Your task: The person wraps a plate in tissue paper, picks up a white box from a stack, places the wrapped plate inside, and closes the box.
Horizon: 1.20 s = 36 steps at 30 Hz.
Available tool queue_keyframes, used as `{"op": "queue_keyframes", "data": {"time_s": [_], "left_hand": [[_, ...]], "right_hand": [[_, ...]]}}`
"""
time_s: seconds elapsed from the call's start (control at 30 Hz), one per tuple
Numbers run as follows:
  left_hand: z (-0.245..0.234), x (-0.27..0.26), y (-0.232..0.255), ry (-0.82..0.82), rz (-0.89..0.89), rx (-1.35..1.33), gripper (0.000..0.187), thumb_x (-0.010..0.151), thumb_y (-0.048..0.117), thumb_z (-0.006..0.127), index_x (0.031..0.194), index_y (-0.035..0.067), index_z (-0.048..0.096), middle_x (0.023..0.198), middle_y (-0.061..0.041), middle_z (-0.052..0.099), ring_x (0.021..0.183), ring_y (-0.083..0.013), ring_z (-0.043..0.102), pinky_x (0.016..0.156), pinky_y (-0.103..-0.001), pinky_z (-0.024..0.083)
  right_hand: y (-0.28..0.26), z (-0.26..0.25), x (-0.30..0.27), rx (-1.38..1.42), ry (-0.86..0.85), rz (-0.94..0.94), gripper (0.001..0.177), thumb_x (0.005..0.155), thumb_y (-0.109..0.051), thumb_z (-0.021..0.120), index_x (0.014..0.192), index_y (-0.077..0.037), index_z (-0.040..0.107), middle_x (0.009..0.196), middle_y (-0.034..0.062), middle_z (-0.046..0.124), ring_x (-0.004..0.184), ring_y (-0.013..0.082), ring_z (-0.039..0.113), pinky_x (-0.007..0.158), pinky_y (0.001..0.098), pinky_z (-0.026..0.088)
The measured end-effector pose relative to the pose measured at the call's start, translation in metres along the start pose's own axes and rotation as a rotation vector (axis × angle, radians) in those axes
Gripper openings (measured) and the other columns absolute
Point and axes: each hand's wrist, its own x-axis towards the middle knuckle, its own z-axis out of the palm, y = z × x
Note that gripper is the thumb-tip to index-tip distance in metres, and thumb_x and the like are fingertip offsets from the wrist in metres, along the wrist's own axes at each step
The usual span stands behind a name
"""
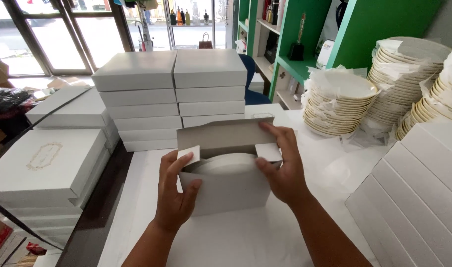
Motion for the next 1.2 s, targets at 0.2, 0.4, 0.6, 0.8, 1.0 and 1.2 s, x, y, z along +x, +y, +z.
{"op": "queue_keyframes", "data": {"time_s": [0.2,0.4,0.6,0.8,1.0,1.2], "left_hand": [[-0.002,0.01,0.013,0.003,-0.032,-0.064,0.02,0.101,0.027,0.056,0.111,0.01,0.054,0.118,-0.015,0.052,0.114,-0.0281,0.052,0.101,-0.041,0.044],[0.006,0.012,0.018,0.104,-0.022,-0.174,0.052,0.102,0.012,0.057,0.142,0.015,0.024,0.142,-0.022,0.048,0.113,-0.0217,0.059,0.067,-0.025,0.038],[-0.006,0.022,0.03,0.087,-0.064,-0.09,0.029,0.111,0.035,0.04,0.122,0.013,0.055,0.134,-0.017,0.062,0.112,-0.0215,0.061,0.076,-0.027,0.044],[-0.009,0.026,0.036,0.137,-0.086,-0.106,0.015,0.108,0.008,0.047,0.112,0.009,0.062,0.123,-0.018,0.061,0.12,-0.0297,0.063,0.1,-0.037,0.055],[-0.009,0.026,0.039,0.154,-0.137,-0.172,0.018,0.104,0.004,0.045,0.105,0.008,0.062,0.122,-0.019,0.06,0.12,-0.0293,0.063,0.112,-0.043,0.055],[-0.01,0.023,0.033,0.115,-0.128,-0.125,0.016,0.103,0.02,0.053,0.112,0.009,0.062,0.125,-0.017,0.059,0.118,-0.0254,0.062,0.091,-0.032,0.054]], "right_hand": [[0.02,-0.003,-0.004,0.439,0.305,-0.045,0.052,0.098,-0.049,0.057,0.13,-0.008,0.049,0.111,0.006,0.064,0.11,0.0172,0.061,0.098,0.0323,0.044],[0.002,-0.004,-0.008,0.143,0.192,-0.222,0.01,0.102,-0.015,0.055,0.104,-0.008,0.061,0.105,0.0093,0.064,0.103,0.0225,0.064,0.096,0.036,0.055],[0.004,-0.003,-0.015,0.13,0.21,-0.251,0.014,0.106,-0.014,0.053,0.111,-0.006,0.063,0.114,0.0122,0.069,0.114,0.0266,0.067,0.104,0.0381,0.057],[0.006,-0.002,-0.016,0.162,0.233,-0.262,0.014,0.106,-0.011,0.055,0.112,-0.003,0.065,0.114,0.0139,0.07,0.114,0.0281,0.068,0.104,0.0389,0.06],[0.005,-0.011,-0.014,0.197,0.212,-0.169,0.016,0.104,-0.008,0.056,0.105,-0.002,0.071,0.109,0.0141,0.074,0.109,0.0266,0.071,0.102,0.0377,0.06],[0.009,-0.021,-0.012,0.164,0.149,-0.172,0.018,0.104,-0.01,0.057,0.112,-0.003,0.072,0.112,0.012,0.076,0.113,0.0252,0.073,0.104,0.0362,0.06]]}}
